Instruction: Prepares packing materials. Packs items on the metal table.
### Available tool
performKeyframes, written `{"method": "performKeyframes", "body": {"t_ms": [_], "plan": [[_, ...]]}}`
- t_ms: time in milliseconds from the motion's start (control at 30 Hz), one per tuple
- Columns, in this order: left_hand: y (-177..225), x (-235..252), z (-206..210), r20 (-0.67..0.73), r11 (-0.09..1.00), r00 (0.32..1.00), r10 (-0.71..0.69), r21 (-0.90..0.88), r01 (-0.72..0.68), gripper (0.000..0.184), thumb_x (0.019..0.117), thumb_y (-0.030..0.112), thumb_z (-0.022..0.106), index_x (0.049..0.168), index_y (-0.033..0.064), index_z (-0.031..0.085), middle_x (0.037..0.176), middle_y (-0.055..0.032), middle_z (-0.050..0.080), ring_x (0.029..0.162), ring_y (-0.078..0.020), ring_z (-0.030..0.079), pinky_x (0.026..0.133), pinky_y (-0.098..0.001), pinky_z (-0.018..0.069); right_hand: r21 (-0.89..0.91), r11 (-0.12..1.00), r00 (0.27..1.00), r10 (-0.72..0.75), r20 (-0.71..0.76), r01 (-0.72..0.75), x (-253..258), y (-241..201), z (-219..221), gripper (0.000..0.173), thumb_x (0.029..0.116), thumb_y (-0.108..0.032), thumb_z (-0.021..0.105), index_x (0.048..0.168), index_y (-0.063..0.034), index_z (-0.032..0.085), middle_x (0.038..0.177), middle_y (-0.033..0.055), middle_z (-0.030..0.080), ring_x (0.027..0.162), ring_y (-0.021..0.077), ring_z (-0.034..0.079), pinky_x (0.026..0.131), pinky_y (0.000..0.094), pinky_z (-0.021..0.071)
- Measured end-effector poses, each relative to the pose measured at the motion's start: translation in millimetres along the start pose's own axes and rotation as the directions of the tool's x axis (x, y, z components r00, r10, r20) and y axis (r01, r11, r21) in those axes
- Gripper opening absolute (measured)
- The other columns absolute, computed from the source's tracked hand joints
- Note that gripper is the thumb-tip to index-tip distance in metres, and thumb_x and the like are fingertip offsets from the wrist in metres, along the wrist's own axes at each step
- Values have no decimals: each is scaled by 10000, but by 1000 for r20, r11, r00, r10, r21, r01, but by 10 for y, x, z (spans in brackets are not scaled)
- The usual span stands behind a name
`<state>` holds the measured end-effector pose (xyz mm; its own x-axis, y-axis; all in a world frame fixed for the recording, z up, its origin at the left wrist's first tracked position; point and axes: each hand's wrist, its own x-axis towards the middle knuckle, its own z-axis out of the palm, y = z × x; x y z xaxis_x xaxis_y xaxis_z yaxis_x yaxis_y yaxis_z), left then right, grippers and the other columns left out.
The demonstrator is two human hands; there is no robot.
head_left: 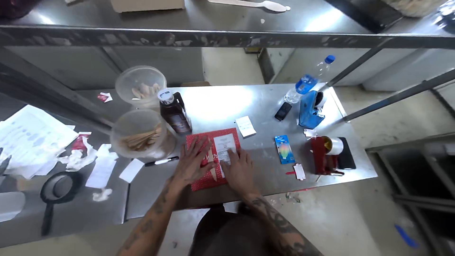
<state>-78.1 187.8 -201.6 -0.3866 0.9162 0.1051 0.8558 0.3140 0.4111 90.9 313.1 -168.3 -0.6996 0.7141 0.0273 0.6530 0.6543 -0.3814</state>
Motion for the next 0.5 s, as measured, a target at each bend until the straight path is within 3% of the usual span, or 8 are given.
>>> {"method": "performKeyframes", "body": {"t_ms": [200, 300, 333, 400, 500], "plan": [[20, 29, -32, 4, 999, 1000, -30, -26, 30, 795, 914, 720, 510, 1590, 319, 391, 1690, 20, 269, 1576, -295, 163, 1193, -721, 137, 89, 993, 993, 63, 101, -72, 37, -16, -108, 476, 964, -443, 649, 1361, -180, 666, 1315, 227, 605, 1213, 414, 582, 916, 600, 513], [72, 49, -16, -67, 1000, 998, -16, -16, 15, 807, 919, 745, 459, 1546, 238, 481, 1643, -96, 362, 1534, -407, 255, 1173, -745, 150, 166, 974, 969, 115, 221, -154, 69, 74, -246, 423, 1002, -358, 599, 1384, -180, 636, 1372, 234, 586, 1274, 414, 564, 985, 593, 502], [131, 56, -29, -102, 1000, 994, -24, -6, 23, 773, 931, 706, 480, 1509, 196, 532, 1591, -149, 433, 1491, -446, 329, 1163, -744, 174, 195, 962, 951, 133, 278, -191, 95, 123, -313, 402, 1027, -308, 557, 1404, -181, 619, 1401, 225, 579, 1302, 402, 557, 1022, 573, 495], [350, 84, -105, -136, 998, 989, -62, 24, 66, 606, 965, 518, 568, 1425, 126, 617, 1419, -245, 569, 1325, -518, 494, 1089, -740, 310, 292, 918, 931, 172, 321, -270, 139, 318, -414, 388, 1052, -215, 490, 1421, -173, 603, 1372, 196, 604, 1268, 358, 592, 1030, 519, 508], [730, 227, -186, -21, 977, 979, -204, 51, 205, 520, 986, 251, 582, 1481, 96, 547, 1332, -331, 579, 1220, -557, 550, 1010, -733, 391, 495, 795, 936, 272, 225, -350, 183, 863, -398, 401, 1050, -142, 469, 1431, -123, 590, 1319, 179, 656, 1173, 314, 664, 1019, 481, 526]]}}
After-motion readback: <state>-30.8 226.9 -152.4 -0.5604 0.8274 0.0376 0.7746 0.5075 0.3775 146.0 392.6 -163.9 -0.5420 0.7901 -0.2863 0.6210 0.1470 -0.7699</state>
